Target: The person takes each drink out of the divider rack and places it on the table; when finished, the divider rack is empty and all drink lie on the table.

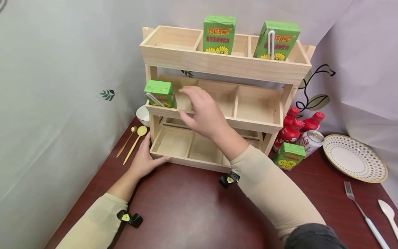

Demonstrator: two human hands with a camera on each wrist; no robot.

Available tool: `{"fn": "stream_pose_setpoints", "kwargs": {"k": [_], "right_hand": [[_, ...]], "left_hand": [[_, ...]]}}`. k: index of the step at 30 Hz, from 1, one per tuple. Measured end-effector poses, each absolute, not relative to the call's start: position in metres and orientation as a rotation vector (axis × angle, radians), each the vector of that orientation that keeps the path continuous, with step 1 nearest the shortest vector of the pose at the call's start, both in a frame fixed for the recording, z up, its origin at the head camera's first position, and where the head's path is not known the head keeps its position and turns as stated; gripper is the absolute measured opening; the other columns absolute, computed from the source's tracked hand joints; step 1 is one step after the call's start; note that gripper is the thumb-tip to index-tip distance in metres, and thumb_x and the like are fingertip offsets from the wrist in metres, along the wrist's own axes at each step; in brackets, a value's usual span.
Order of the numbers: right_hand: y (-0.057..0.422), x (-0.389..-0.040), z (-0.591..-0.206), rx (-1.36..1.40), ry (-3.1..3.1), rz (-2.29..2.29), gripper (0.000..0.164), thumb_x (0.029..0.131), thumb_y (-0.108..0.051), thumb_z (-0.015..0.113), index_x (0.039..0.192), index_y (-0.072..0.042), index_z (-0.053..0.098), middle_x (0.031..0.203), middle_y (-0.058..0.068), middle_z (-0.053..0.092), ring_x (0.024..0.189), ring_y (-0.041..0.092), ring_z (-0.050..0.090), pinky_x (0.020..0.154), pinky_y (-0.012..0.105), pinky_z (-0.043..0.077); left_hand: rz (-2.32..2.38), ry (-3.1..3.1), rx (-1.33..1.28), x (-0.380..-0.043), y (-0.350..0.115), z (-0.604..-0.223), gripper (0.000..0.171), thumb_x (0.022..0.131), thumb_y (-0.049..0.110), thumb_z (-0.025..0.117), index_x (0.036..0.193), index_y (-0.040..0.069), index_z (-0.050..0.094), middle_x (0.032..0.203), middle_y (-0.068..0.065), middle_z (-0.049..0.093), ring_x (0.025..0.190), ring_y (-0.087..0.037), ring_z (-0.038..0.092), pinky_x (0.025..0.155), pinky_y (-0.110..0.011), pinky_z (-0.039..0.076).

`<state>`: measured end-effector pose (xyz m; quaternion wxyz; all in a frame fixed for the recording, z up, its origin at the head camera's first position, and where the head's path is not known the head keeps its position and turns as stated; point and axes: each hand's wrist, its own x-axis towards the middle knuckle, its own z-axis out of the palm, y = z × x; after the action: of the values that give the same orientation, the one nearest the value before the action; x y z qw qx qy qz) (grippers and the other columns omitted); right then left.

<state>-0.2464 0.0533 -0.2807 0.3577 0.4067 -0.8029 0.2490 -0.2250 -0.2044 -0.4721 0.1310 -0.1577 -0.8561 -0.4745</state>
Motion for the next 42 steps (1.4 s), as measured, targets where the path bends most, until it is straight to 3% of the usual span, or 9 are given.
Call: {"fn": "stream_pose_setpoints", "kwargs": {"k": [6,11,17,21,24,28,42], "right_hand": [[0.033,-0.245,-0.272,1.061,-2.070,0.709,0.054,0.085,-0.020,0.071,0.132,0.001,0.052,0.134,0.017,0.053,0.130,0.021,0.043,0.109,0.026,0.026],[0.021,-0.248,-0.267,1.006,-2.175,0.754,0.061,0.088,-0.025,0.069,0.141,-0.005,0.046,0.141,0.010,0.049,0.134,0.014,0.038,0.109,0.023,0.023],[0.017,-0.255,-0.270,0.850,-2.327,0.698,0.060,0.091,-0.034,0.066,0.145,-0.021,0.045,0.137,-0.005,0.054,0.118,0.015,0.052,0.100,0.026,0.036],[0.016,-0.257,-0.274,0.779,-2.361,0.648,0.058,0.090,-0.035,0.067,0.144,-0.025,0.046,0.131,-0.008,0.059,0.107,0.015,0.057,0.091,0.030,0.043],[0.014,-0.256,-0.274,0.765,-2.370,0.648,0.058,0.090,-0.034,0.068,0.143,-0.024,0.046,0.126,-0.006,0.061,0.097,0.014,0.059,0.080,0.031,0.046],[0.012,-0.253,-0.276,0.751,-2.360,0.659,0.054,0.090,-0.029,0.068,0.139,-0.019,0.047,0.122,-0.002,0.060,0.096,0.012,0.057,0.078,0.030,0.046],[0.030,-0.250,-0.284,1.054,-1.877,0.988,0.039,0.092,0.000,0.062,0.130,-0.002,0.052,0.124,0.014,0.050,0.115,0.018,0.048,0.092,0.023,0.044]], "left_hand": [[-1.364,-2.493,-0.450,-0.225,-0.205,-0.468,0.121,0.062,0.037,0.092,0.155,0.026,0.016,0.139,-0.009,0.041,0.121,-0.025,0.042,0.098,-0.050,0.033],[-1.359,-2.508,-0.441,-0.224,-0.206,-0.467,0.121,0.061,0.039,0.092,0.155,0.028,0.016,0.138,-0.009,0.041,0.121,-0.024,0.041,0.098,-0.050,0.032],[-1.363,-2.506,-0.445,-0.223,-0.205,-0.468,0.121,0.062,0.038,0.092,0.155,0.029,0.016,0.138,-0.010,0.041,0.121,-0.025,0.041,0.098,-0.050,0.032],[-1.370,-2.498,-0.460,-0.222,-0.204,-0.467,0.120,0.062,0.037,0.092,0.155,0.028,0.016,0.138,-0.010,0.041,0.120,-0.025,0.042,0.098,-0.051,0.033],[-1.361,-2.500,-0.455,-0.223,-0.205,-0.468,0.121,0.062,0.037,0.092,0.155,0.027,0.016,0.138,-0.010,0.042,0.120,-0.025,0.042,0.097,-0.050,0.033],[-1.349,-2.509,-0.443,-0.223,-0.205,-0.469,0.120,0.062,0.038,0.092,0.154,0.029,0.017,0.137,-0.008,0.042,0.120,-0.023,0.042,0.097,-0.049,0.033],[-1.350,-2.489,-0.445,-0.222,-0.203,-0.471,0.120,0.060,0.037,0.093,0.154,0.027,0.019,0.133,-0.008,0.044,0.117,-0.023,0.044,0.096,-0.048,0.034]]}}
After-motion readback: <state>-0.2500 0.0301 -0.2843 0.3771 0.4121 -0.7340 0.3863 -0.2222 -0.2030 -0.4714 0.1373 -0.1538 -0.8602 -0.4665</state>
